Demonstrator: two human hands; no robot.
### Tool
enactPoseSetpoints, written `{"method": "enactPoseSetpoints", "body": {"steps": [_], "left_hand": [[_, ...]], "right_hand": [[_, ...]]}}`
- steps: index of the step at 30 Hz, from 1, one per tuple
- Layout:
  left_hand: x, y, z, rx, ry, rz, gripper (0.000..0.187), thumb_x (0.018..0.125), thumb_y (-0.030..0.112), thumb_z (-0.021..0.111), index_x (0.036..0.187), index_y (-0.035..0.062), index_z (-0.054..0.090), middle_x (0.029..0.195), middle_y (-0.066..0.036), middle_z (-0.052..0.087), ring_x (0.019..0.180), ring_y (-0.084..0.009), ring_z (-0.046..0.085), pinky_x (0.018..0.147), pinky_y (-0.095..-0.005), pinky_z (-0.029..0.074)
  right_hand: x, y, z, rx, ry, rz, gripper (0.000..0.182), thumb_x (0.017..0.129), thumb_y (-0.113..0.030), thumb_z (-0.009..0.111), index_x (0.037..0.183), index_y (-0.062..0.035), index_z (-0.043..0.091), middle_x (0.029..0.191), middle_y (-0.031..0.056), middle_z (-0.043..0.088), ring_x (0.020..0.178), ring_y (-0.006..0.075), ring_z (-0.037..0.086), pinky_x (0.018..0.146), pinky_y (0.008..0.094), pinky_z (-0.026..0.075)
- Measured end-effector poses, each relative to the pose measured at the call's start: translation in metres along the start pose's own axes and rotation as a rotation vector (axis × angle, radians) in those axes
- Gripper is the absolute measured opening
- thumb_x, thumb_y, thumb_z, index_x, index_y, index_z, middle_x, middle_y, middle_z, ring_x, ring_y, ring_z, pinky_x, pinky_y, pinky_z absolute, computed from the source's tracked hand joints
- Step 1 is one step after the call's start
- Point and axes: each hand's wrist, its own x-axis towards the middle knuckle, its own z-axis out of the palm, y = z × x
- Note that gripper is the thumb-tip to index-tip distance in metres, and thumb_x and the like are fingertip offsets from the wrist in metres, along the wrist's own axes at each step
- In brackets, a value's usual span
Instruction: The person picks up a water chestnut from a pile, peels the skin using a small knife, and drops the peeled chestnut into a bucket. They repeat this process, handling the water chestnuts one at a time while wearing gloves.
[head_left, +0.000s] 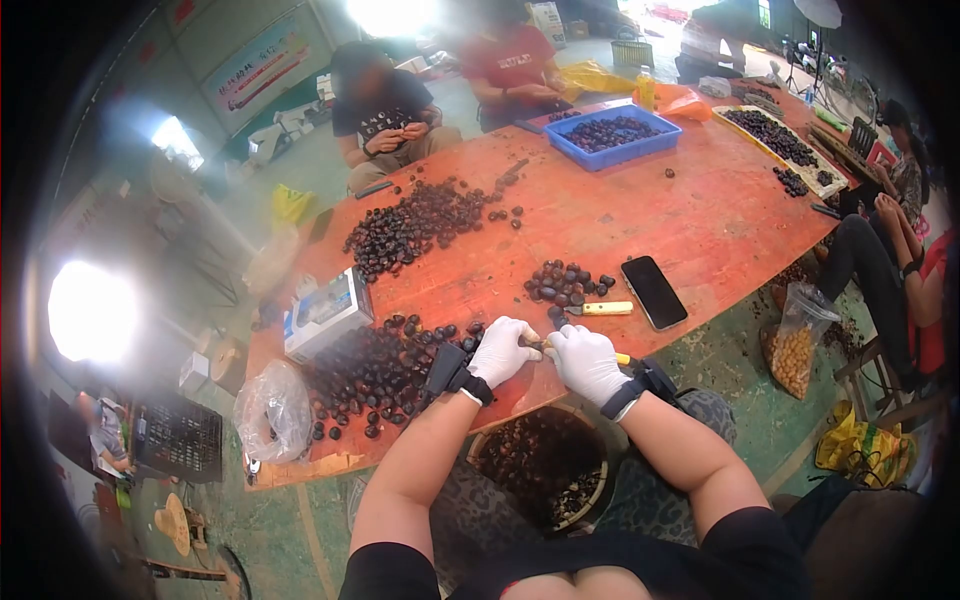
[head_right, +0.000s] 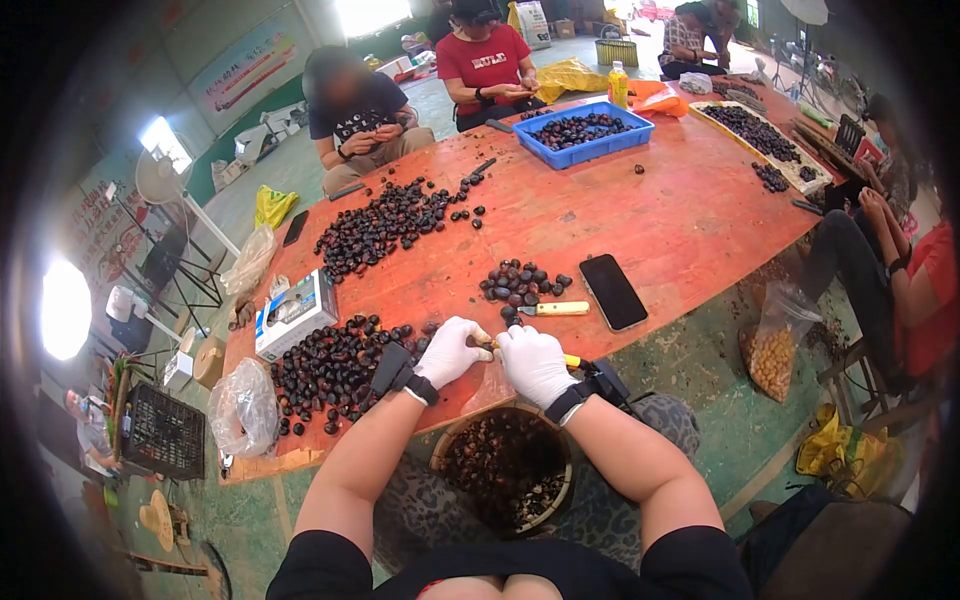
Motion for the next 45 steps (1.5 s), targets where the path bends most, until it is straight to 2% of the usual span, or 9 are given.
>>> {"method": "enactPoseSetpoints", "body": {"steps": [13, 19, 20, 23, 27, 28, 37, 41, 45], "left_hand": [[0.000, -0.002, 0.000, -0.027, -0.016, -0.021, 0.026, 0.064, 0.016, 0.084, 0.083, 0.0043, 0.070, 0.084, -0.013, 0.066, 0.090, -0.0312, 0.060, 0.081, -0.0389, 0.050], [-0.003, 0.001, -0.014, 0.108, -0.015, 0.079, 0.011, 0.073, 0.012, 0.070, 0.084, 0.0090, 0.068, 0.086, -0.010, 0.067, 0.093, -0.0307, 0.060, 0.085, -0.0426, 0.047], [-0.003, 0.003, -0.021, 0.203, -0.052, 0.033, 0.014, 0.073, 0.011, 0.061, 0.086, 0.0112, 0.067, 0.088, -0.009, 0.066, 0.096, -0.0310, 0.060, 0.088, -0.0429, 0.044], [-0.002, 0.015, -0.029, 0.323, 0.100, 0.136, 0.020, 0.071, 0.006, 0.059, 0.089, 0.0109, 0.065, 0.093, -0.009, 0.065, 0.092, -0.0311, 0.059, 0.082, -0.0407, 0.045], [0.015, 0.032, 0.001, 0.163, 0.171, 0.277, 0.026, 0.078, 0.012, 0.069, 0.104, 0.0096, 0.065, 0.092, -0.010, 0.061, 0.095, -0.0321, 0.057, 0.084, -0.0419, 0.048], [0.017, 0.039, 0.005, 0.202, 0.047, 0.227, 0.031, 0.080, 0.017, 0.072, 0.109, 0.0092, 0.065, 0.094, -0.011, 0.060, 0.097, -0.0324, 0.057, 0.085, -0.0420, 0.049], [0.019, 0.033, 0.017, 0.216, 0.051, 0.105, 0.022, 0.077, 0.011, 0.073, 0.089, 0.0049, 0.054, 0.094, -0.014, 0.059, 0.090, -0.0354, 0.060, 0.078, -0.0432, 0.050], [0.004, 0.017, 0.005, 0.028, 0.026, 0.098, 0.021, 0.077, 0.006, 0.071, 0.097, 0.0042, 0.063, 0.095, -0.014, 0.061, 0.088, -0.0319, 0.063, 0.078, -0.0386, 0.051], [-0.008, 0.020, -0.007, -0.113, -0.121, -0.054, 0.025, 0.074, 0.005, 0.077, 0.097, 0.0042, 0.067, 0.097, -0.011, 0.063, 0.087, -0.0233, 0.064, 0.080, -0.0315, 0.052]], "right_hand": [[-0.004, 0.002, -0.005, -0.037, -0.093, 0.003, 0.008, 0.084, -0.018, 0.060, 0.086, -0.0103, 0.061, 0.085, 0.0071, 0.061, 0.084, 0.0245, 0.064, 0.064, 0.0388, 0.053], [-0.009, 0.013, -0.013, -0.036, -0.078, 0.090, 0.012, 0.084, -0.022, 0.061, 0.087, -0.0105, 0.062, 0.085, 0.0075, 0.060, 0.083, 0.0247, 0.064, 0.063, 0.0398, 0.053], [-0.007, 0.019, -0.018, -0.044, -0.065, 0.123, 0.012, 0.084, -0.022, 0.062, 0.087, -0.0105, 0.063, 0.085, 0.0076, 0.060, 0.083, 0.0249, 0.064, 0.063, 0.0399, 0.053], [-0.009, 0.038, -0.016, -0.082, -0.037, 0.213, 0.016, 0.083, -0.026, 0.066, 0.087, -0.0112, 0.066, 0.085, 0.0085, 0.063, 0.083, 0.0273, 0.064, 0.066, 0.0416, 0.052], [-0.009, 0.042, -0.017, -0.089, -0.066, 0.240, 0.015, 0.083, -0.025, 0.065, 0.087, -0.0108, 0.066, 0.086, 0.0087, 0.063, 0.083, 0.0270, 0.065, 0.065, 0.0411, 0.053], [-0.009, 0.041, -0.016, -0.094, -0.065, 0.226, 0.015, 0.084, -0.025, 0.065, 0.087, -0.0104, 0.065, 0.084, 0.0088, 0.062, 0.082, 0.0264, 0.065, 0.064, 0.0409, 0.052], [-0.011, 0.037, -0.015, -0.087, -0.076, 0.226, 0.016, 0.083, -0.028, 0.067, 0.088, -0.0125, 0.066, 0.083, 0.0069, 0.062, 0.083, 0.0259, 0.065, 0.065, 0.0405, 0.053], [-0.009, 0.031, -0.019, -0.026, -0.023, 0.163, 0.015, 0.084, -0.027, 0.065, 0.090, -0.0128, 0.064, 0.085, 0.0064, 0.060, 0.084, 0.0246, 0.063, 0.064, 0.0398, 0.052], [-0.010, 0.020, -0.018, -0.013, -0.041, 0.085, 0.016, 0.084, -0.029, 0.066, 0.090, -0.0133, 0.064, 0.084, 0.0055, 0.058, 0.083, 0.0243, 0.062, 0.064, 0.0395, 0.051]]}}
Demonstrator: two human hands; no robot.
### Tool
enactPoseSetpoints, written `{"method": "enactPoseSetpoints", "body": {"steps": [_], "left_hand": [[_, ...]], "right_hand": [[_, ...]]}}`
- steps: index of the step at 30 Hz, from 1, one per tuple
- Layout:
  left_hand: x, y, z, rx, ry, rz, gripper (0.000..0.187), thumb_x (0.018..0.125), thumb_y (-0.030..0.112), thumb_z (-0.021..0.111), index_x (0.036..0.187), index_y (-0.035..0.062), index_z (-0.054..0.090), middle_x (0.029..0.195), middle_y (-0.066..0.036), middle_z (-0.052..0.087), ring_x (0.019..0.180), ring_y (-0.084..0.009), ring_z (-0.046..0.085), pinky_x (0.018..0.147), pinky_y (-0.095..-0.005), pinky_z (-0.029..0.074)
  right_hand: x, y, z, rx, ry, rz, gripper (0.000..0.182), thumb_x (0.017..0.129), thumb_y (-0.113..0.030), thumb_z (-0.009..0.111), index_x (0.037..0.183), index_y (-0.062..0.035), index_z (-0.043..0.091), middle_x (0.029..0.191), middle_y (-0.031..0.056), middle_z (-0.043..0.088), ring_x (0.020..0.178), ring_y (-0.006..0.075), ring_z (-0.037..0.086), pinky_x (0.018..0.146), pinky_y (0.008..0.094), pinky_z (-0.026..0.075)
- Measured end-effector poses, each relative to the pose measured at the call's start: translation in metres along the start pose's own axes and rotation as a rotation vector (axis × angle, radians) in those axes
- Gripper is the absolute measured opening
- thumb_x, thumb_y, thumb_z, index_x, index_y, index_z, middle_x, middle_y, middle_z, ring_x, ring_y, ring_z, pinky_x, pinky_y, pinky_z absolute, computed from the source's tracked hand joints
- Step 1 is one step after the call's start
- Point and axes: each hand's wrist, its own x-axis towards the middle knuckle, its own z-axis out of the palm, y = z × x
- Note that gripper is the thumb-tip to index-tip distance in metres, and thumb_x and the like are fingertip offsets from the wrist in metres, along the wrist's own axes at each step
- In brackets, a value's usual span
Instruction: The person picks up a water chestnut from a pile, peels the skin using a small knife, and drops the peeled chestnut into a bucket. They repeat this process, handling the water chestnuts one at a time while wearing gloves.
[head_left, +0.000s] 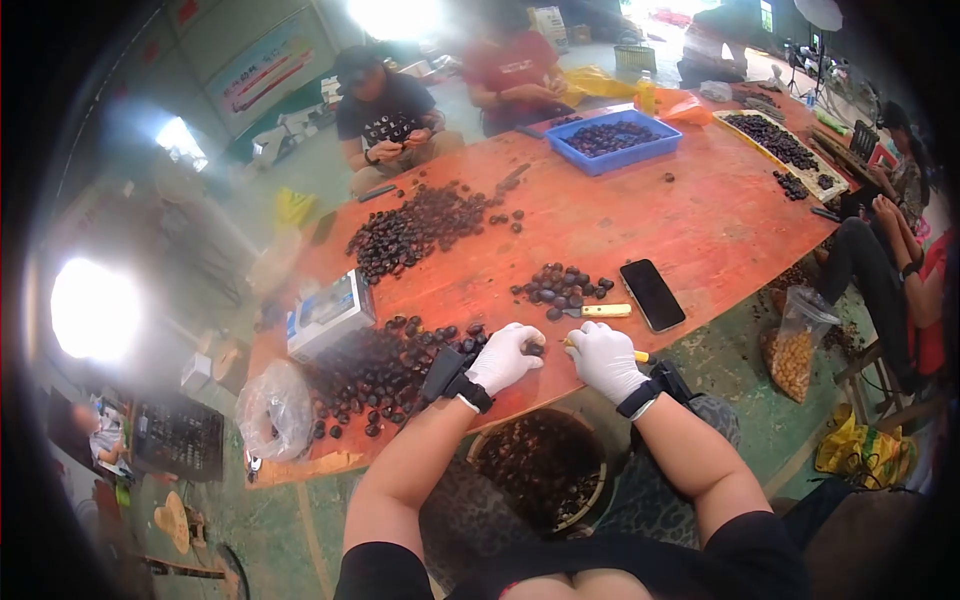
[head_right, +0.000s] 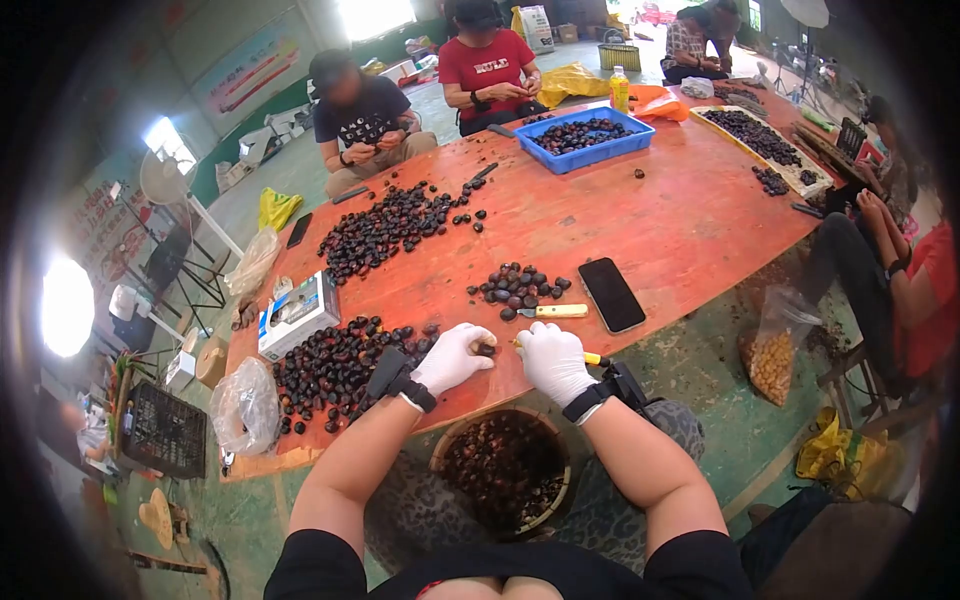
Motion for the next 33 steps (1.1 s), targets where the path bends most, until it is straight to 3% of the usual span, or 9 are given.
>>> {"method": "enactPoseSetpoints", "body": {"steps": [10, 13, 17, 22, 25, 28, 31, 33], "left_hand": [[0.001, 0.000, 0.007, 0.031, 0.078, 0.022, 0.027, 0.072, 0.007, 0.078, 0.096, 0.0028, 0.066, 0.094, -0.014, 0.063, 0.089, -0.0312, 0.064, 0.082, -0.0374, 0.051], [0.004, -0.005, 0.009, 0.023, 0.070, -0.015, 0.029, 0.072, 0.004, 0.079, 0.097, 0.0007, 0.067, 0.093, -0.012, 0.065, 0.085, -0.0245, 0.066, 0.079, -0.0334, 0.053], [0.004, -0.006, 0.008, 0.044, 0.065, -0.027, 0.030, 0.070, 0.005, 0.080, 0.097, 0.0001, 0.067, 0.092, -0.013, 0.066, 0.084, -0.0236, 0.066, 0.078, -0.0332, 0.053], [0.005, -0.006, 0.008, 0.057, 0.080, -0.027, 0.032, 0.068, 0.008, 0.083, 0.094, 0.0002, 0.067, 0.092, -0.014, 0.067, 0.085, -0.0245, 0.067, 0.078, -0.0333, 0.053], [0.007, -0.006, 0.008, 0.031, 0.066, -0.052, 0.033, 0.067, 0.014, 0.083, 0.091, 0.0023, 0.065, 0.092, -0.016, 0.066, 0.089, -0.0328, 0.064, 0.082, -0.0392, 0.051], [0.006, -0.004, 0.007, 0.041, 0.067, -0.068, 0.033, 0.066, 0.016, 0.083, 0.090, 0.0022, 0.065, 0.090, -0.017, 0.066, 0.090, -0.0339, 0.064, 0.082, -0.0400, 0.051], [0.005, -0.002, 0.006, 0.098, 0.090, -0.052, 0.032, 0.068, 0.011, 0.083, 0.091, -0.0009, 0.066, 0.090, -0.017, 0.068, 0.083, -0.0272, 0.068, 0.077, -0.0346, 0.054], [0.005, -0.002, 0.007, 0.096, 0.091, -0.051, 0.030, 0.068, 0.010, 0.082, 0.091, -0.0007, 0.066, 0.090, -0.017, 0.068, 0.084, -0.0276, 0.068, 0.077, -0.0348, 0.054]], "right_hand": [[0.010, -0.018, 0.005, -0.003, 0.052, -0.144, 0.011, 0.083, -0.023, 0.064, 0.088, -0.0130, 0.061, 0.081, 0.0052, 0.056, 0.081, 0.0239, 0.061, 0.063, 0.0390, 0.051], [0.010, -0.019, 0.006, -0.003, 0.022, -0.131, 0.009, 0.084, -0.021, 0.062, 0.088, -0.0128, 0.062, 0.082, 0.0052, 0.057, 0.082, 0.0239, 0.061, 0.065, 0.0390, 0.051], [0.005, -0.010, 0.009, -0.005, -0.055, -0.077, 0.010, 0.084, -0.022, 0.061, 0.088, -0.0126, 0.063, 0.084, 0.0053, 0.058, 0.084, 0.0241, 0.061, 0.066, 0.0390, 0.052], [0.003, -0.008, 0.005, -0.004, -0.007, -0.074, 0.013, 0.084, -0.026, 0.065, 0.087, -0.0130, 0.063, 0.085, 0.0056, 0.059, 0.083, 0.0242, 0.062, 0.064, 0.0381, 0.052], [0.007, -0.016, 0.008, 0.018, 0.006, -0.088, 0.014, 0.083, -0.025, 0.065, 0.087, -0.0120, 0.062, 0.085, 0.0059, 0.059, 0.084, 0.0242, 0.062, 0.065, 0.0383, 0.052], [0.008, -0.021, 0.010, 0.022, -0.020, -0.078, 0.012, 0.084, -0.023, 0.063, 0.087, -0.0111, 0.061, 0.084, 0.0060, 0.059, 0.084, 0.0243, 0.062, 0.065, 0.0383, 0.053], [0.005, -0.019, 0.014, -0.010, -0.054, -0.078, 0.010, 0.085, -0.021, 0.060, 0.087, -0.0109, 0.062, 0.084, 0.0062, 0.059, 0.083, 0.0244, 0.063, 0.065, 0.0382, 0.053], [0.002, -0.014, 0.010, -0.026, -0.078, -0.087, 0.010, 0.085, -0.020, 0.059, 0.086, -0.0111, 0.062, 0.085, 0.0064, 0.059, 0.083, 0.0247, 0.063, 0.065, 0.0382, 0.053]]}}
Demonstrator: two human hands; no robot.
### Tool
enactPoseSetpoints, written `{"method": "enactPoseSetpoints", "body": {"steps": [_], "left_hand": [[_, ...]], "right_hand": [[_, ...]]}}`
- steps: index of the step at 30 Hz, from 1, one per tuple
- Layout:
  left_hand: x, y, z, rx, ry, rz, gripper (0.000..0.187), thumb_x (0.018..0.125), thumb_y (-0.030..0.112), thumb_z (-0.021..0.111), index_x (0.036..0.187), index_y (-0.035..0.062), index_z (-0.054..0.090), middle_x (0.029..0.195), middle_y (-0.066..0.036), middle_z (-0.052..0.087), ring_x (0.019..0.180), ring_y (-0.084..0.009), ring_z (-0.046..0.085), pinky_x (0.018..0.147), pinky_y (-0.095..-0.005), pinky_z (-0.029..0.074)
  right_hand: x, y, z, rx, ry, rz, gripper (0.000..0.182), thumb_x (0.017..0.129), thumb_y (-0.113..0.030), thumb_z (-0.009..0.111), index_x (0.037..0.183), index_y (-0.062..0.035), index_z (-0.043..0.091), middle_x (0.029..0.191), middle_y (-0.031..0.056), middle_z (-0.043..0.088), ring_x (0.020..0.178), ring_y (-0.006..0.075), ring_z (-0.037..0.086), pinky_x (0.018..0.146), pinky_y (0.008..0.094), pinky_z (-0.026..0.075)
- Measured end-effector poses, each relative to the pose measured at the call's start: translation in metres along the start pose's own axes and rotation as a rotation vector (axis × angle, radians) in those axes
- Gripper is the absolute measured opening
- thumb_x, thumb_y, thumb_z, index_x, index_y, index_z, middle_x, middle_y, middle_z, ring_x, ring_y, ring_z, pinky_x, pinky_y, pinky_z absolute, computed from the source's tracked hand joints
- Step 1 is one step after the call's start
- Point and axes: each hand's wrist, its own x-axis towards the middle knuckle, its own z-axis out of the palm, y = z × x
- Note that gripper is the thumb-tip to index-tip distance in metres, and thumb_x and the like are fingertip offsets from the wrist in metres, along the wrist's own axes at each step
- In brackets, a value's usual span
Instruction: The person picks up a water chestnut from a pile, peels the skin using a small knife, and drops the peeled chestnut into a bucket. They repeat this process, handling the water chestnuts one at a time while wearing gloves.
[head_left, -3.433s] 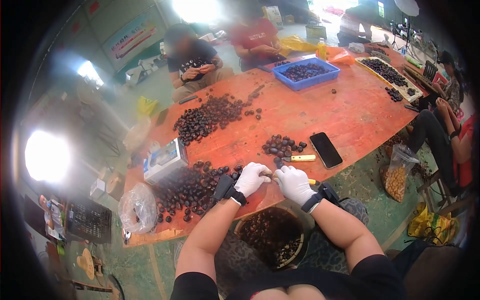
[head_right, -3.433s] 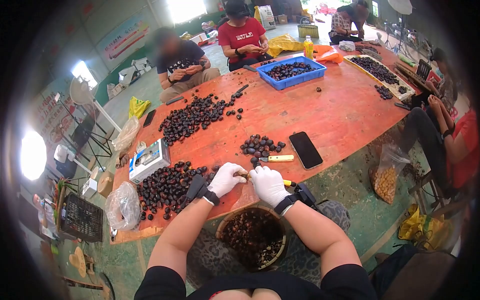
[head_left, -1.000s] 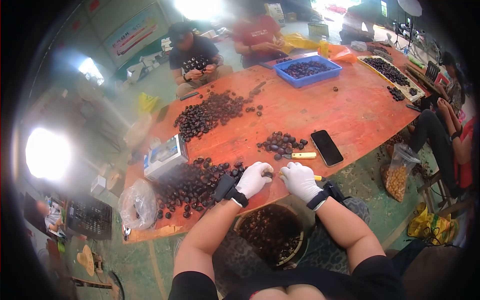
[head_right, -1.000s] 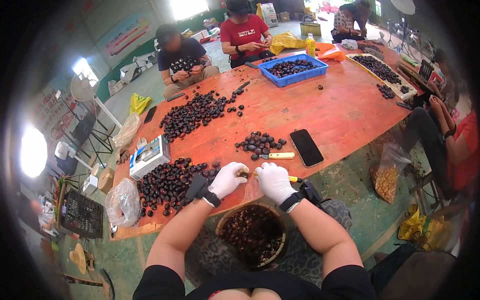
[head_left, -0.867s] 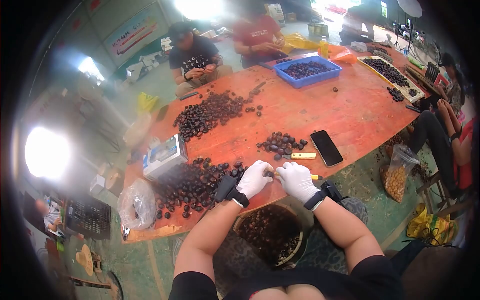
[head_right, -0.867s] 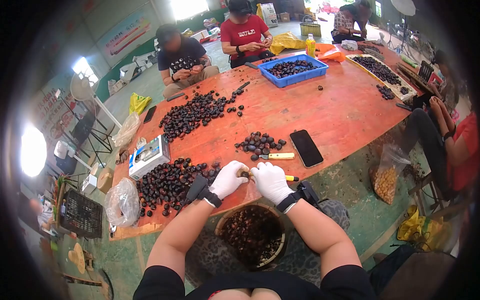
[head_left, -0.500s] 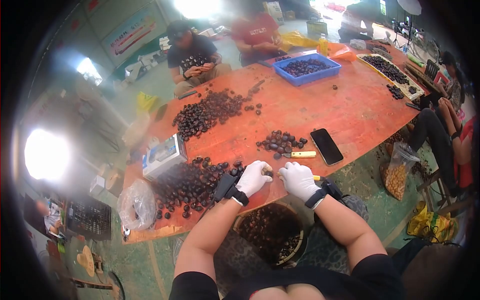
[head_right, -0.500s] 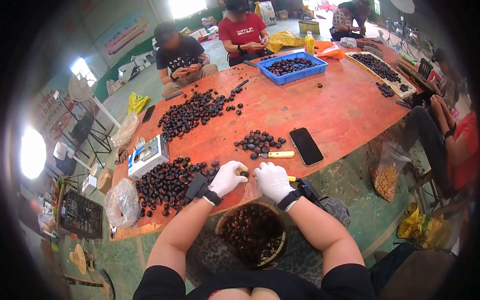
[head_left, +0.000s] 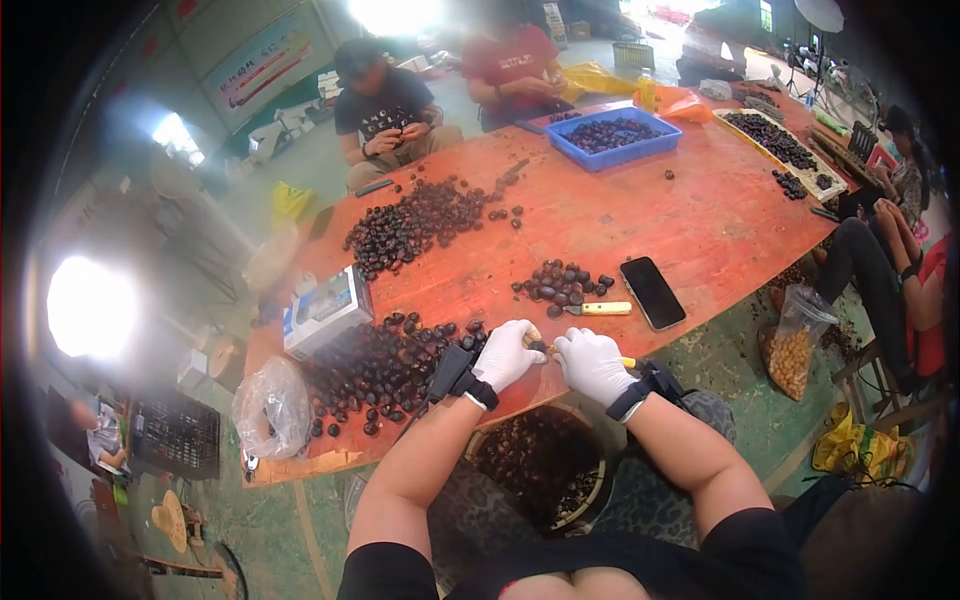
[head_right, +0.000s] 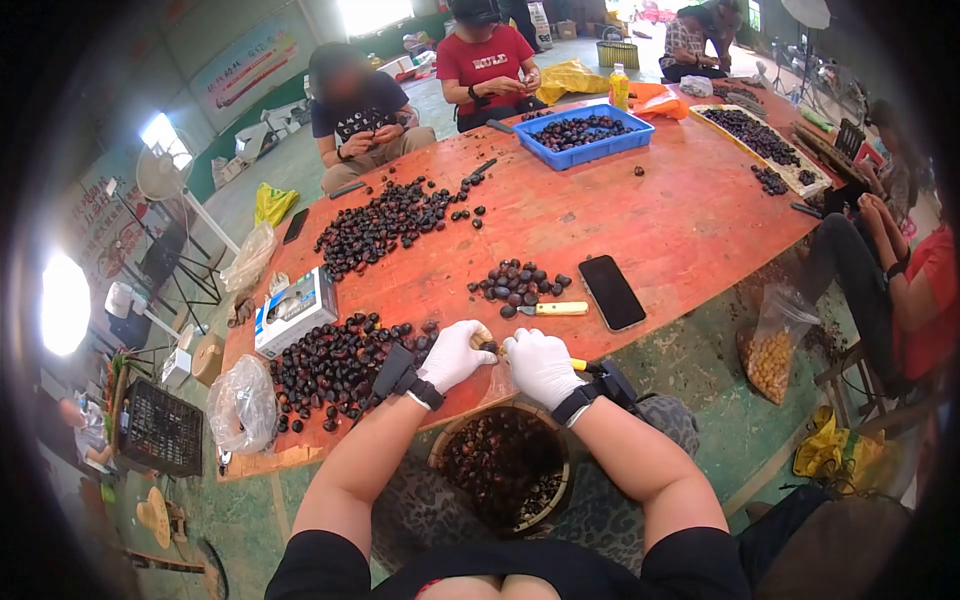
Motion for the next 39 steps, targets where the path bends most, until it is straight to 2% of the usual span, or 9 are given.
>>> {"method": "enactPoseSetpoints", "body": {"steps": [7, 8, 12, 16, 20, 23, 27, 30, 39], "left_hand": [[0.003, -0.018, -0.026, 0.215, 0.089, 0.131, 0.017, 0.073, 0.003, 0.067, 0.090, 0.0013, 0.069, 0.091, -0.018, 0.065, 0.088, -0.0325, 0.066, 0.080, -0.0369, 0.053], [0.008, -0.018, -0.034, 0.171, 0.014, 0.025, 0.024, 0.070, 0.003, 0.060, 0.092, 0.0069, 0.068, 0.100, -0.016, 0.065, 0.102, -0.0367, 0.060, 0.090, -0.0433, 0.049], [0.053, -0.031, -0.031, 0.096, 0.233, 0.045, 0.033, 0.075, 0.018, 0.074, 0.105, 0.0066, 0.065, 0.108, -0.017, 0.064, 0.108, -0.0357, 0.058, 0.093, -0.0430, 0.048], [0.086, -0.034, -0.007, 0.289, 0.294, -0.017, 0.036, 0.075, 0.017, 0.077, 0.107, 0.0036, 0.065, 0.106, -0.015, 0.066, 0.102, -0.0332, 0.062, 0.089, -0.0404, 0.050], [0.094, -0.052, -0.002, 0.186, 0.250, -0.062, 0.024, 0.078, 0.012, 0.073, 0.101, 0.0037, 0.069, 0.091, -0.014, 0.070, 0.088, -0.0294, 0.068, 0.082, -0.0377, 0.053], [0.075, -0.053, -0.030, -0.070, 0.171, -0.032, 0.026, 0.080, 0.010, 0.070, 0.105, 0.0028, 0.068, 0.098, -0.014, 0.072, 0.094, -0.0240, 0.069, 0.085, -0.0337, 0.053], [0.051, -0.087, -0.079, 0.119, 0.109, -0.039, 0.023, 0.082, 0.004, 0.066, 0.105, 0.0021, 0.070, 0.100, -0.011, 0.073, 0.097, -0.0201, 0.069, 0.087, -0.0311, 0.053], [0.029, -0.102, -0.094, 0.060, 0.053, -0.183, 0.022, 0.083, 0.004, 0.066, 0.104, 0.0026, 0.071, 0.100, -0.011, 0.073, 0.097, -0.0203, 0.070, 0.086, -0.0316, 0.053], [0.022, -0.108, -0.096, 0.113, -0.077, -0.131, 0.030, 0.091, 0.026, 0.062, 0.104, 0.0014, 0.071, 0.099, -0.017, 0.072, 0.096, -0.0279, 0.069, 0.086, -0.0363, 0.051]], "right_hand": [[-0.007, 0.012, -0.013, 0.025, 0.005, 0.078, 0.015, 0.085, -0.025, 0.063, 0.091, -0.0108, 0.066, 0.087, 0.0075, 0.060, 0.084, 0.0256, 0.063, 0.065, 0.0396, 0.053], [-0.006, 0.013, -0.014, 0.028, -0.001, 0.092, 0.016, 0.086, -0.026, 0.064, 0.092, -0.0109, 0.066, 0.086, 0.0076, 0.060, 0.084, 0.0257, 0.063, 0.065, 0.0398, 0.053], [-0.004, 0.010, -0.015, 0.020, -0.007, 0.097, 0.018, 0.086, -0.027, 0.065, 0.094, -0.0112, 0.068, 0.087, 0.0081, 0.060, 0.084, 0.0259, 0.063, 0.065, 0.0401, 0.053], [-0.002, 0.013, -0.011, 0.043, 0.025, 0.093, 0.018, 0.086, -0.028, 0.064, 0.092, -0.0109, 0.067, 0.087, 0.0083, 0.060, 0.083, 0.0261, 0.063, 0.064, 0.0410, 0.052], [-0.003, 0.020, -0.012, 0.045, 0.019, 0.117, 0.018, 0.086, -0.028, 0.064, 0.092, -0.0107, 0.066, 0.086, 0.0082, 0.060, 0.082, 0.0264, 0.063, 0.064, 0.0414, 0.052], [-0.005, 0.022, -0.013, 0.061, 0.022, 0.119, 0.019, 0.086, -0.028, 0.064, 0.091, -0.0107, 0.065, 0.085, 0.0081, 0.059, 0.082, 0.0266, 0.063, 0.064, 0.0416, 0.052], [-0.006, 0.018, -0.015, 0.066, 0.020, 0.103, 0.018, 0.086, -0.029, 0.064, 0.090, -0.0107, 0.064, 0.085, 0.0079, 0.059, 0.083, 0.0266, 0.063, 0.065, 0.0416, 0.052], [-0.003, 0.014, -0.016, 0.057, 0.016, 0.091, 0.018, 0.087, -0.029, 0.064, 0.091, -0.0108, 0.064, 0.085, 0.0079, 0.059, 0.083, 0.0265, 0.063, 0.065, 0.0416, 0.052], [-0.002, 0.012, -0.017, 0.063, -0.004, 0.112, 0.018, 0.087, -0.029, 0.063, 0.090, -0.0112, 0.065, 0.085, 0.0080, 0.060, 0.084, 0.0269, 0.063, 0.066, 0.0420, 0.052]]}}
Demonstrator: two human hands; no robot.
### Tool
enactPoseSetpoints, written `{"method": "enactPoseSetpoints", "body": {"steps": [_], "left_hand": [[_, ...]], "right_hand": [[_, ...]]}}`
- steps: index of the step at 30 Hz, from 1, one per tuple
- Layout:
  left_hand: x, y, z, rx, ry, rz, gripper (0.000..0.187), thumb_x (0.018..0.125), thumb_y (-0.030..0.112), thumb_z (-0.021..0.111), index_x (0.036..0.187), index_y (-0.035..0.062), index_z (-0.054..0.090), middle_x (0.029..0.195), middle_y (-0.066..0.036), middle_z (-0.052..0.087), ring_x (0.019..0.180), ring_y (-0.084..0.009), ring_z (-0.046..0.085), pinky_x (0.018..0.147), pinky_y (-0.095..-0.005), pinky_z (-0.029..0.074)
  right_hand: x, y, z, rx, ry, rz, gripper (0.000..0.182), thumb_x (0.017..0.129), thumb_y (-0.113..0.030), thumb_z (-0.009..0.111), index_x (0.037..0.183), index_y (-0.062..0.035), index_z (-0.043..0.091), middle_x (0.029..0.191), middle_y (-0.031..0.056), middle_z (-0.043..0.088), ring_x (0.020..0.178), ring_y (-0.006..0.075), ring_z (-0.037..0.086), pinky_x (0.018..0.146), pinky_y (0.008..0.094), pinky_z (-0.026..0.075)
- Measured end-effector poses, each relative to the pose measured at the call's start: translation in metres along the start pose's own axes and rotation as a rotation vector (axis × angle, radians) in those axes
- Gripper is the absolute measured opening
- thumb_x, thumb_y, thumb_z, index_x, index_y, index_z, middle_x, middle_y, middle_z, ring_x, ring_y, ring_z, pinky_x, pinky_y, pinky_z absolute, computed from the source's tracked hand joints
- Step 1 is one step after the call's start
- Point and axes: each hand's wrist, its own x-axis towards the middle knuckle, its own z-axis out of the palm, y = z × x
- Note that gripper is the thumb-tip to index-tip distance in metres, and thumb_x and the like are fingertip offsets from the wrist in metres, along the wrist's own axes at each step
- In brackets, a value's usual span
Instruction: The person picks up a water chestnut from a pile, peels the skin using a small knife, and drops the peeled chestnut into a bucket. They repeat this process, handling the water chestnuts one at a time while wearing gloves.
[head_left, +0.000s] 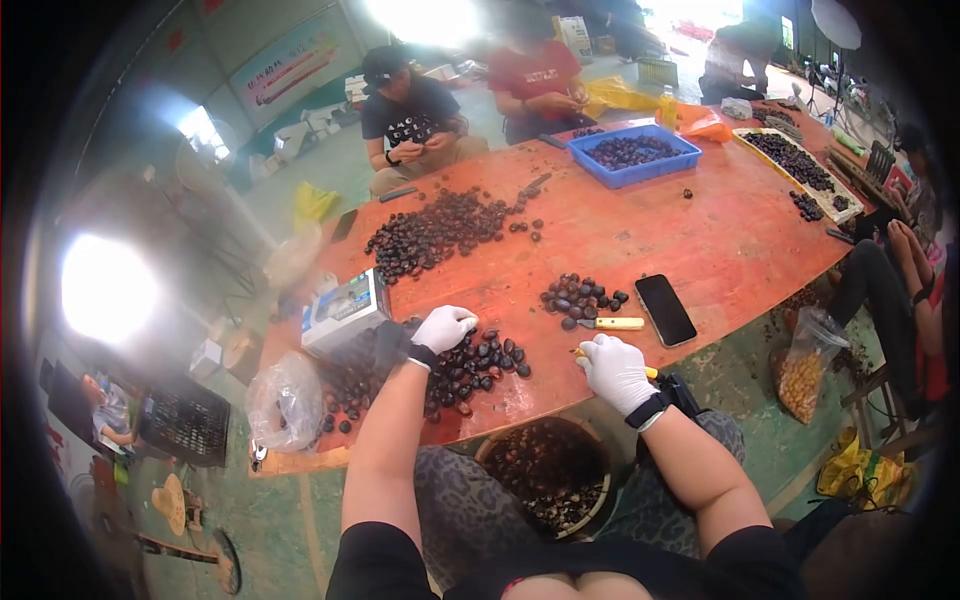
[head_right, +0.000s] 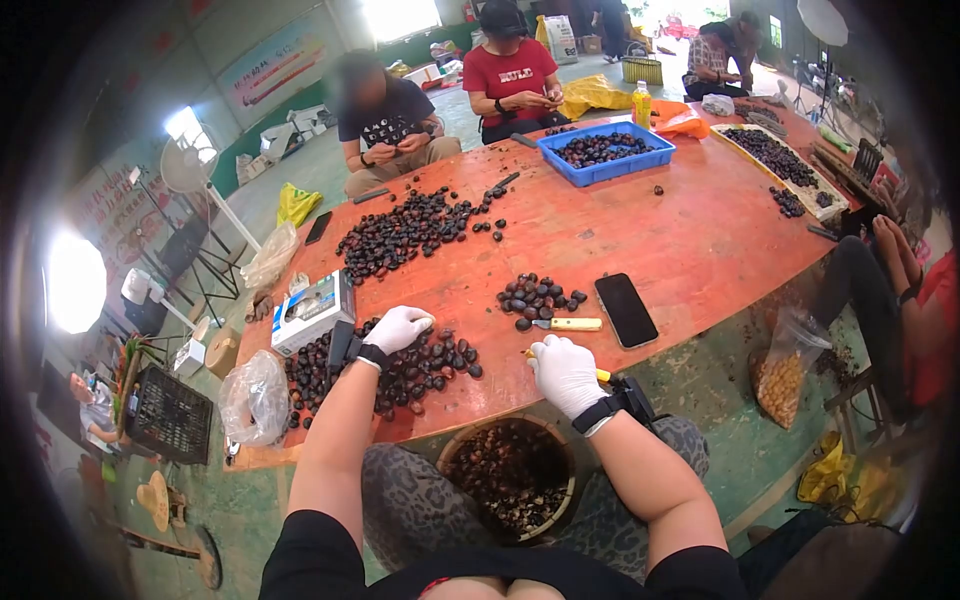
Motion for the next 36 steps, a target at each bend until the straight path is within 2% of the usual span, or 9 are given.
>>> {"method": "enactPoseSetpoints", "body": {"steps": [3, 6, 8, 13, 20, 25, 29, 32, 36], "left_hand": [[0.011, 0.009, 0.014, 0.044, 0.068, 0.049, 0.028, 0.087, 0.024, 0.066, 0.102, 0.0016, 0.071, 0.099, -0.017, 0.071, 0.095, -0.0280, 0.069, 0.085, -0.0359, 0.051], [0.013, 0.058, 0.034, -0.033, 0.253, 0.236, 0.024, 0.082, 0.019, 0.071, 0.099, 0.0020, 0.070, 0.098, -0.015, 0.070, 0.094, -0.0284, 0.068, 0.084, -0.0349, 0.052], [0.010, 0.096, 0.050, -0.270, 0.174, 0.211, 0.025, 0.077, 0.015, 0.075, 0.098, 0.0021, 0.067, 0.096, -0.013, 0.067, 0.091, -0.0292, 0.066, 0.081, -0.0345, 0.052], [0.022, 0.127, 0.097, -0.187, 0.239, 0.259, 0.027, 0.075, 0.011, 0.077, 0.092, 0.0020, 0.058, 0.087, -0.013, 0.062, 0.082, -0.0280, 0.062, 0.076, -0.0354, 0.050], [0.011, 0.121, 0.088, -0.365, 0.153, 0.317, 0.019, 0.081, 0.011, 0.070, 0.100, 0.0069, 0.069, 0.094, -0.011, 0.064, 0.090, -0.0260, 0.064, 0.082, -0.0351, 0.051], [-0.017, 0.122, 0.069, -0.284, -0.026, 0.200, 0.032, 0.077, 0.005, 0.074, 0.109, 0.0044, 0.069, 0.099, -0.011, 0.065, 0.094, -0.0230, 0.065, 0.085, -0.0329, 0.052], [-0.023, 0.113, 0.072, -0.281, -0.082, 0.210, 0.033, 0.076, 0.004, 0.075, 0.107, 0.0033, 0.067, 0.100, -0.014, 0.067, 0.092, -0.0247, 0.066, 0.085, -0.0335, 0.052], [-0.018, 0.108, 0.078, -0.206, -0.083, 0.235, 0.028, 0.078, 0.004, 0.076, 0.104, 0.0034, 0.068, 0.091, -0.008, 0.068, 0.083, -0.0172, 0.065, 0.079, -0.0303, 0.052], [-0.019, 0.111, 0.073, -0.222, -0.113, 0.190, 0.026, 0.078, 0.006, 0.074, 0.102, 0.0006, 0.067, 0.097, -0.016, 0.068, 0.089, -0.0268, 0.068, 0.082, -0.0345, 0.053]], "right_hand": [[0.001, 0.005, -0.001, 0.015, 0.001, 0.026, 0.018, 0.087, -0.029, 0.063, 0.090, -0.0107, 0.065, 0.085, 0.0083, 0.060, 0.084, 0.0269, 0.064, 0.067, 0.0423, 0.052], [0.001, 0.008, -0.002, 0.016, -0.006, 0.052, 0.018, 0.087, -0.028, 0.064, 0.089, -0.0102, 0.066, 0.085, 0.0087, 0.061, 0.084, 0.0270, 0.064, 0.067, 0.0424, 0.052], [0.002, 0.010, -0.002, 0.015, -0.018, 0.067, 0.018, 0.087, -0.027, 0.064, 0.089, -0.0100, 0.066, 0.085, 0.0090, 0.061, 0.084, 0.0272, 0.064, 0.068, 0.0425, 0.052], [-0.001, 0.011, -0.002, 0.024, -0.004, 0.070, 0.018, 0.087, -0.027, 0.064, 0.090, -0.0097, 0.067, 0.086, 0.0091, 0.061, 0.084, 0.0274, 0.064, 0.068, 0.0430, 0.052], [-0.002, 0.016, -0.001, 0.013, 0.052, 0.082, 0.015, 0.085, -0.028, 0.065, 0.087, -0.0130, 0.068, 0.081, 0.0081, 0.062, 0.080, 0.0284, 0.065, 0.065, 0.0435, 0.052], [-0.001, 0.011, 0.002, 0.011, 0.020, 0.039, 0.018, 0.086, -0.028, 0.065, 0.093, -0.0118, 0.066, 0.085, 0.0073, 0.060, 0.084, 0.0259, 0.064, 0.067, 0.0408, 0.052], [-0.001, 0.003, 0.009, -0.010, 0.118, -0.070, 0.017, 0.085, -0.028, 0.067, 0.092, -0.0127, 0.064, 0.082, 0.0055, 0.058, 0.082, 0.0243, 0.062, 0.065, 0.0390, 0.052], [0.002, -0.002, 0.015, -0.016, 0.141, -0.128, 0.016, 0.084, -0.028, 0.067, 0.089, -0.0134, 0.062, 0.082, 0.0043, 0.057, 0.080, 0.0232, 0.061, 0.063, 0.0382, 0.051], [0.005, -0.008, 0.015, -0.005, 0.163, -0.169, 0.015, 0.083, -0.027, 0.067, 0.087, -0.0140, 0.061, 0.082, 0.0038, 0.056, 0.080, 0.0226, 0.061, 0.062, 0.0378, 0.050]]}}
